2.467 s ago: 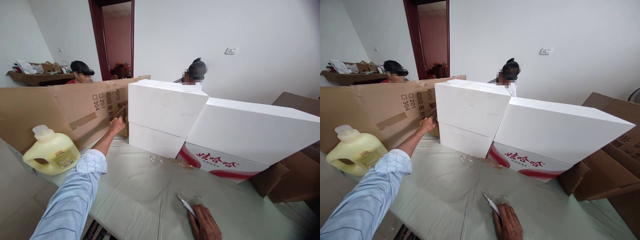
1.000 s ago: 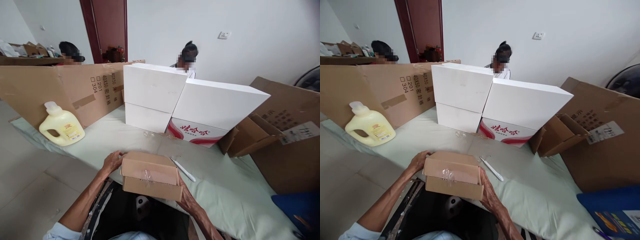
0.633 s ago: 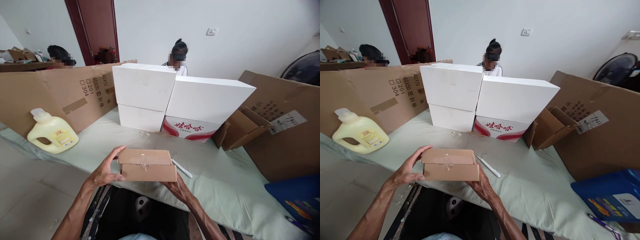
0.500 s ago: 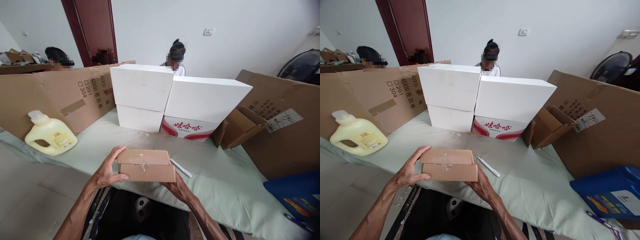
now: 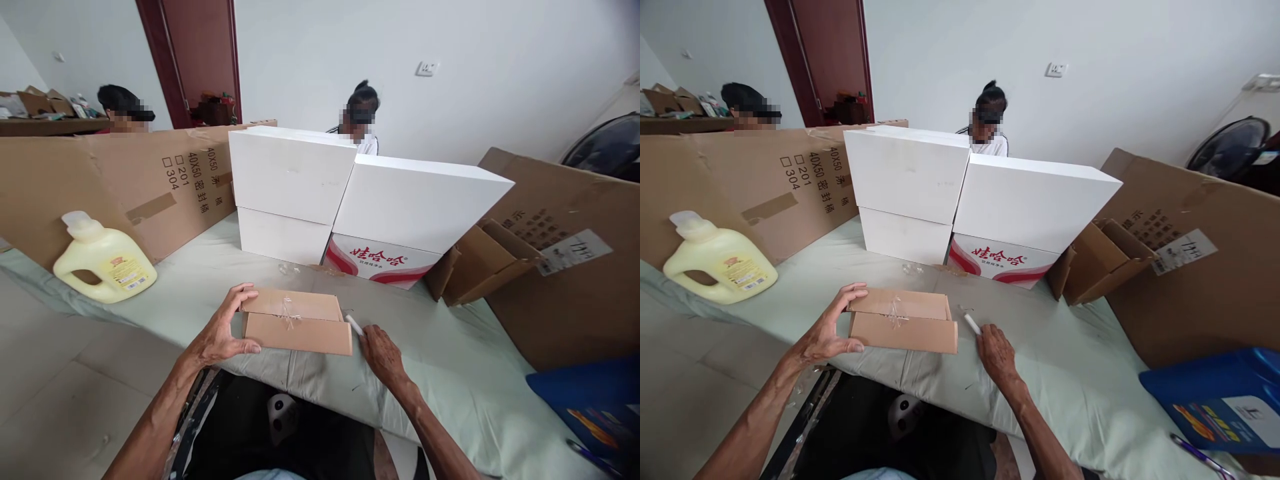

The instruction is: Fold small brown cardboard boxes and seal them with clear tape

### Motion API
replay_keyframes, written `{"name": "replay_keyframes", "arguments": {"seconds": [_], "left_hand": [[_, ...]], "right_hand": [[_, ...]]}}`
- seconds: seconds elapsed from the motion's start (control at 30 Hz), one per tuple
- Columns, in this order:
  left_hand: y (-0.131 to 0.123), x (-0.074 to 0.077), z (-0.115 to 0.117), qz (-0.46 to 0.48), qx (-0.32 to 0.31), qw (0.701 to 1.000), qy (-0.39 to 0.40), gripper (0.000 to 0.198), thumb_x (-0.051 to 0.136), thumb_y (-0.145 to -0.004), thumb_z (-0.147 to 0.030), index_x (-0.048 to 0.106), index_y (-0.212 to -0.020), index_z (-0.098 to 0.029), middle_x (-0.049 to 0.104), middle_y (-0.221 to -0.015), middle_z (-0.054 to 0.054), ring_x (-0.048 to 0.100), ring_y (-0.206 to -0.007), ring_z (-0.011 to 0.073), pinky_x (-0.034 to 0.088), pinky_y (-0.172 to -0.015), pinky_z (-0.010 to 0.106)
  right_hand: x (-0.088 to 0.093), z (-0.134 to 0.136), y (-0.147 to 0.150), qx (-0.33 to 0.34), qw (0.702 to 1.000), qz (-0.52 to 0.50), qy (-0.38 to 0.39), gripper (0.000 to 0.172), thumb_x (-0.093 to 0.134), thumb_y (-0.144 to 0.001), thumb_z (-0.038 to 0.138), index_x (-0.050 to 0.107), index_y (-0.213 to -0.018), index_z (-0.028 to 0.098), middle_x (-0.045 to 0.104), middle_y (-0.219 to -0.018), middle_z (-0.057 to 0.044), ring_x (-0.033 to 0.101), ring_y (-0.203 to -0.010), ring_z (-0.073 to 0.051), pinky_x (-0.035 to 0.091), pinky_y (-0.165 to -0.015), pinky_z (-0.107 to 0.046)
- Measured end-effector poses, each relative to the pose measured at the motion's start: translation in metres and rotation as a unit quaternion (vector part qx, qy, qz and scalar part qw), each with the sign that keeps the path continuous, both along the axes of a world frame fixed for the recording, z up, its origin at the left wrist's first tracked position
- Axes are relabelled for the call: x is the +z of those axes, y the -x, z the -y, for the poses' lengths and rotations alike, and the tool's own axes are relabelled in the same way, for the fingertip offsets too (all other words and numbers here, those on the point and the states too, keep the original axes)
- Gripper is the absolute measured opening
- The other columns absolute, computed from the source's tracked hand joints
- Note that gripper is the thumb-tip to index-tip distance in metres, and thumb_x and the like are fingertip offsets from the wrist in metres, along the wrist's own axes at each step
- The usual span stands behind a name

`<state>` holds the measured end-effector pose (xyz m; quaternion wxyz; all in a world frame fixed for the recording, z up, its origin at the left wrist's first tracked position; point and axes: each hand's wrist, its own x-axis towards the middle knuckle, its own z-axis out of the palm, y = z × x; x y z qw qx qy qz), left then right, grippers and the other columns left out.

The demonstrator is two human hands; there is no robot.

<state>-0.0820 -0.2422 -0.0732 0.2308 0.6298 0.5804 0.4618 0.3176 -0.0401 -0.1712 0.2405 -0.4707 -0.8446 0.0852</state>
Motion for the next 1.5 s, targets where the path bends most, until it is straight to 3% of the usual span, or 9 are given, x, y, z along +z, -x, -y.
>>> {"name": "replay_keyframes", "arguments": {"seconds": [0.1,0.2,0.33,0.43,0.73,1.2,1.5], "left_hand": [[0.004,0.000,0.002,-0.028,-0.021,0.999,0.011,0.107,0.098,-0.072,-0.063,0.047,-0.160,-0.030,0.036,-0.175,0.019,0.037,-0.163,0.0454,0.041,-0.130,0.059],[0.002,0.000,0.001,-0.037,-0.003,0.999,0.014,0.102,0.098,-0.075,-0.050,0.047,-0.162,-0.031,0.036,-0.175,0.018,0.039,-0.162,0.0448,0.043,-0.130,0.060],[-0.006,0.003,-0.001,-0.030,0.005,1.000,0.003,0.098,0.097,-0.074,-0.040,0.049,-0.159,-0.030,0.042,-0.171,0.018,0.044,-0.159,0.0439,0.046,-0.128,0.058],[-0.011,0.003,-0.001,-0.021,0.006,1.000,0.005,0.098,0.097,-0.073,-0.038,0.050,-0.159,-0.030,0.041,-0.171,0.017,0.042,-0.161,0.0436,0.045,-0.129,0.057],[-0.010,-0.008,0.000,-0.014,0.023,1.000,0.000,0.108,0.099,-0.070,-0.040,0.046,-0.163,-0.030,0.040,-0.173,0.016,0.042,-0.160,0.0445,0.047,-0.128,0.056],[-0.012,0.001,0.002,-0.016,0.014,1.000,0.008,0.106,0.097,-0.072,-0.039,0.044,-0.163,-0.028,0.041,-0.171,0.017,0.043,-0.160,0.0432,0.046,-0.129,0.055],[-0.014,0.005,0.002,-0.014,0.020,1.000,0.014,0.104,0.097,-0.073,-0.043,0.044,-0.162,-0.028,0.042,-0.169,0.018,0.047,-0.156,0.0432,0.050,-0.125,0.055]], "right_hand": [[0.032,-0.007,0.006,0.001,0.999,-0.048,0.011,0.039,0.028,-0.114,0.044,0.056,-0.095,0.024,0.061,-0.077,-0.002,0.059,-0.066,-0.019,0.050,-0.062,-0.030],[0.090,-0.001,0.019,0.037,0.995,-0.088,0.026,0.048,0.027,-0.117,0.055,0.059,-0.099,0.023,0.058,-0.076,0.001,0.056,-0.066,-0.016,0.047,-0.061,-0.026],[0.172,0.033,0.052,0.200,0.977,-0.057,0.054,0.045,0.046,-0.116,0.057,0.067,-0.096,0.023,0.060,-0.073,0.001,0.054,-0.066,-0.015,0.041,-0.063,-0.027],[0.202,0.057,0.078,0.281,0.959,-0.003,0.027,0.044,0.044,-0.118,0.049,0.068,-0.094,0.022,0.066,-0.082,-0.002,0.055,-0.070,-0.014,0.038,-0.065,-0.028],[0.199,0.066,0.103,0.316,0.946,0.070,-0.031,0.045,0.039,-0.120,0.043,0.065,-0.089,0.022,0.065,-0.082,-0.002,0.048,-0.064,-0.014,0.026,-0.061,-0.031],[0.206,0.066,0.114,0.319,0.937,0.105,-0.099,0.048,0.038,-0.121,0.043,0.063,-0.087,0.021,0.060,-0.078,-0.001,0.043,-0.060,-0.013,0.019,-0.061,-0.032],[0.213,0.066,0.113,0.319,0.936,0.117,-0.096,0.050,0.038,-0.121,0.043,0.062,-0.083,0.021,0.058,-0.076,0.000,0.038,-0.060,-0.013,0.018,-0.060,-0.034]]}}
